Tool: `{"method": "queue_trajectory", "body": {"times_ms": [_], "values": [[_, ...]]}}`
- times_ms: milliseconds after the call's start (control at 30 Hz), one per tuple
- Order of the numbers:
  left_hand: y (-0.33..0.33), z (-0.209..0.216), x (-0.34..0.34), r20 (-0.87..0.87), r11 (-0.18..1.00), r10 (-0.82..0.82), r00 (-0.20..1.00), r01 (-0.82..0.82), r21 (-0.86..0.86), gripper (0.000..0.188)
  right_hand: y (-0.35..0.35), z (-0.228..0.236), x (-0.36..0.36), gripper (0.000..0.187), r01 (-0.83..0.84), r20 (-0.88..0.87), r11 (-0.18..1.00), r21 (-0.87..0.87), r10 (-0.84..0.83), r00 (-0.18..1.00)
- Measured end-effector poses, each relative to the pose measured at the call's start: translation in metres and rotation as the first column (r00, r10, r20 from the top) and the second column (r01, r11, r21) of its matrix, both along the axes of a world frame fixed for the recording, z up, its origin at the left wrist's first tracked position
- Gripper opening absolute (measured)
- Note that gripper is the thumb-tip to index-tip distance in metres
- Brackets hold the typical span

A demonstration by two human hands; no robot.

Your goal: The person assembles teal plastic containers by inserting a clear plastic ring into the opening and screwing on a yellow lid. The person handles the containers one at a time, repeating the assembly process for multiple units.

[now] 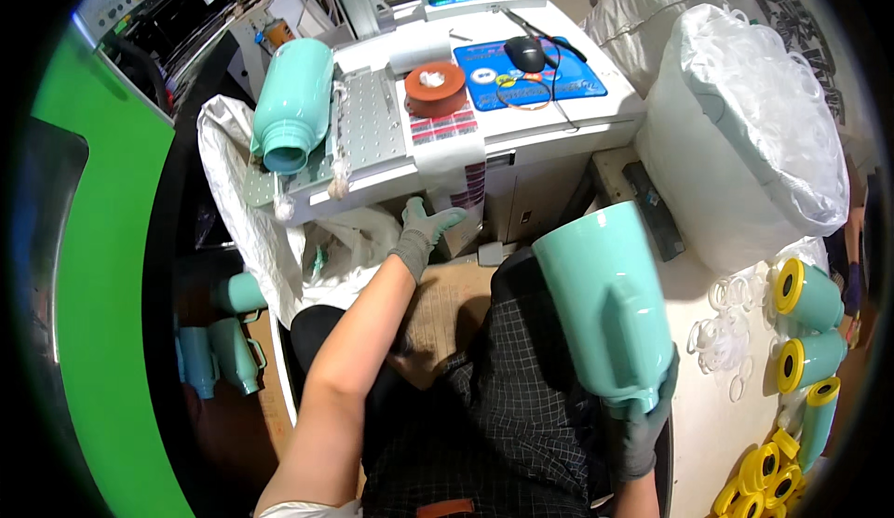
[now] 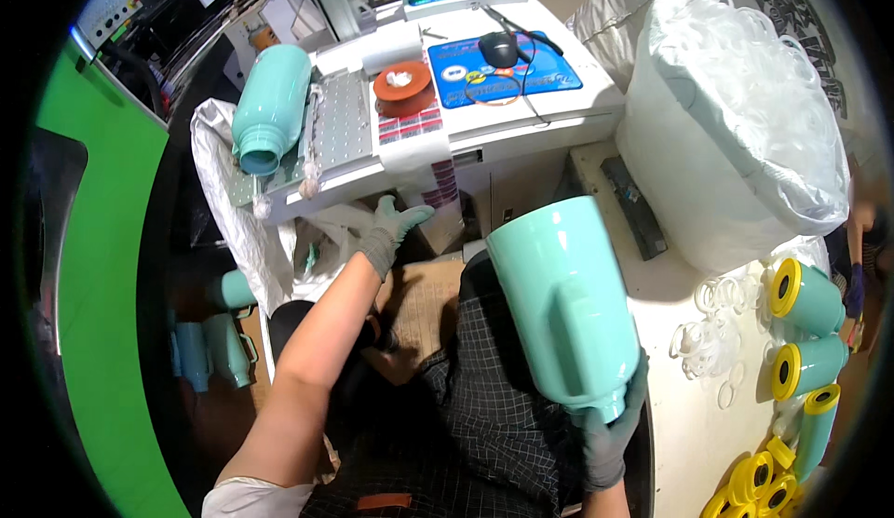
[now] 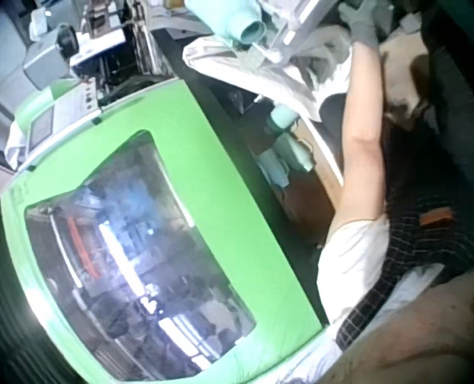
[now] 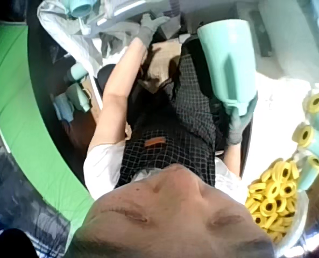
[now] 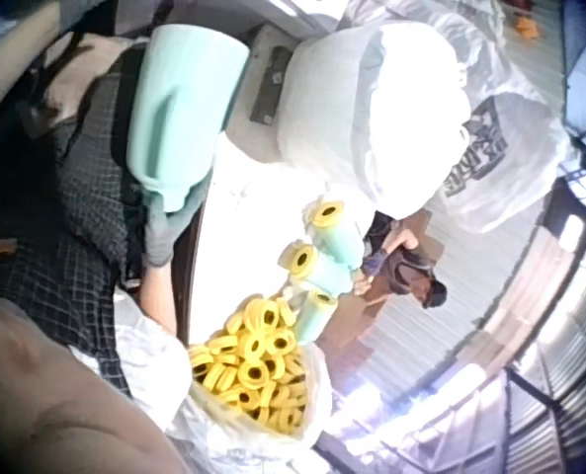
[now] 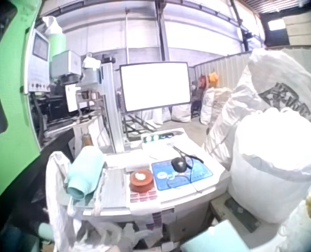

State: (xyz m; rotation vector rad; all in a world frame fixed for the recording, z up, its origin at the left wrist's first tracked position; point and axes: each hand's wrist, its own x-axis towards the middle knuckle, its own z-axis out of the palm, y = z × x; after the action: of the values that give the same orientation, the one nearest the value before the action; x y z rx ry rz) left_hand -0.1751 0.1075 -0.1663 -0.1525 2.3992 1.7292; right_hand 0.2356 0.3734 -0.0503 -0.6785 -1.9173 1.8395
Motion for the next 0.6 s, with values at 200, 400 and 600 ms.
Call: {"method": "queue_trajectory", "body": {"times_ms": [200, 400, 600], "values": [[0.046, 0.023, 0.058, -0.035, 0.931, -0.101, 0.994, 0.107, 0.350, 0.060, -0.016, -0.035, 0.015, 0.121, 0.028, 0.004, 0.975, 0.222, -0.030, 1.000], [0.055, 0.091, 0.095, -0.619, 0.994, 0.106, 0.778, -0.108, 0.034, 0.070, -0.021, -0.036, 0.014, 0.118, -0.033, 0.035, 0.943, 0.330, 0.022, 0.999], [0.041, 0.094, 0.093, -0.533, 0.996, 0.020, 0.846, 0.029, 0.084, 0.029, -0.037, -0.030, 0.008, 0.116, 0.019, -0.012, 0.974, 0.226, -0.016, 1.000]]}}
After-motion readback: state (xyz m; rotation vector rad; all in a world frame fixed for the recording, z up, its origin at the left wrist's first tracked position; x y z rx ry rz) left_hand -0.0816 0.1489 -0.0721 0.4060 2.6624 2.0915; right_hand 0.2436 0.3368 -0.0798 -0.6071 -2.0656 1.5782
